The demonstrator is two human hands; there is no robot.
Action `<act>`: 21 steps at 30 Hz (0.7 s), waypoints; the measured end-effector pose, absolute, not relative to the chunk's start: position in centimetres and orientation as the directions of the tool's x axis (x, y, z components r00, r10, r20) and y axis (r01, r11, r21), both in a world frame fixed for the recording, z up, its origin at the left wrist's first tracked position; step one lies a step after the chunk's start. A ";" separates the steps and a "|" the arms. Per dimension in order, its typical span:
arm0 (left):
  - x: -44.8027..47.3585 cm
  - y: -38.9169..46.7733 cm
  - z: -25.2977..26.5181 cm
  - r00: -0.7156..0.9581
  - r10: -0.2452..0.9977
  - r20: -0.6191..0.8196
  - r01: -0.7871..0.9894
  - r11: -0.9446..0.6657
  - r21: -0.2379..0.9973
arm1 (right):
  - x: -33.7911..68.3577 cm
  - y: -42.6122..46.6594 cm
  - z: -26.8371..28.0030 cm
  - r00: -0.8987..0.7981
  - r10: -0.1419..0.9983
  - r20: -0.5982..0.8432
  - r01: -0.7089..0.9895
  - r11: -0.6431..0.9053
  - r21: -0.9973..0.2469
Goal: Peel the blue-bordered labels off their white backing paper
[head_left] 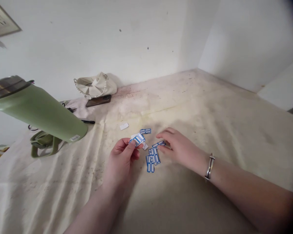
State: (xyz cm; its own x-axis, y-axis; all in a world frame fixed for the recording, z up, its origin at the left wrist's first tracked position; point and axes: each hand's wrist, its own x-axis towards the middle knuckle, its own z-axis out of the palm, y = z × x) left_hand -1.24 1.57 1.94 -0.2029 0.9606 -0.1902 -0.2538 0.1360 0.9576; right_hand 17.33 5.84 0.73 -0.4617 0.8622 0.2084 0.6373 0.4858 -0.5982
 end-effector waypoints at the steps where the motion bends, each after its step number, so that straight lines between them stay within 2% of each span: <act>1: -1.1 1.5 1.8 -0.199 0.961 -0.192 -0.252 0.139 0.958 | 17.2 5.9 0.5 -0.484 0.850 0.206 0.650 0.508 -0.566; 5: -0.8 1.3 1.6 -0.179 0.964 -0.199 -0.234 0.155 0.960 | 16.8 6.0 0.0 -0.513 0.832 0.209 0.681 0.543 -0.491; 11: -0.8 1.2 1.6 -0.191 0.960 -0.207 -0.207 0.167 0.964 | 16.8 6.1 0.4 -0.508 0.839 0.195 0.671 0.527 -0.521; 13: -0.8 1.2 1.6 -0.182 0.963 -0.200 -0.201 0.162 0.966 | 17.2 6.1 1.0 -0.503 0.847 0.174 0.658 0.506 -0.558; 18: -0.6 1.2 1.8 -0.155 0.966 -0.207 -0.158 0.183 0.970 | 17.9 5.2 3.0 -0.431 0.901 0.058 0.572 0.322 -0.755; 21: -0.4 1.1 2.0 -0.120 0.970 -0.211 -0.091 0.201 0.975 | 17.7 4.3 3.8 -0.491 0.867 0.082 0.501 0.358 -0.788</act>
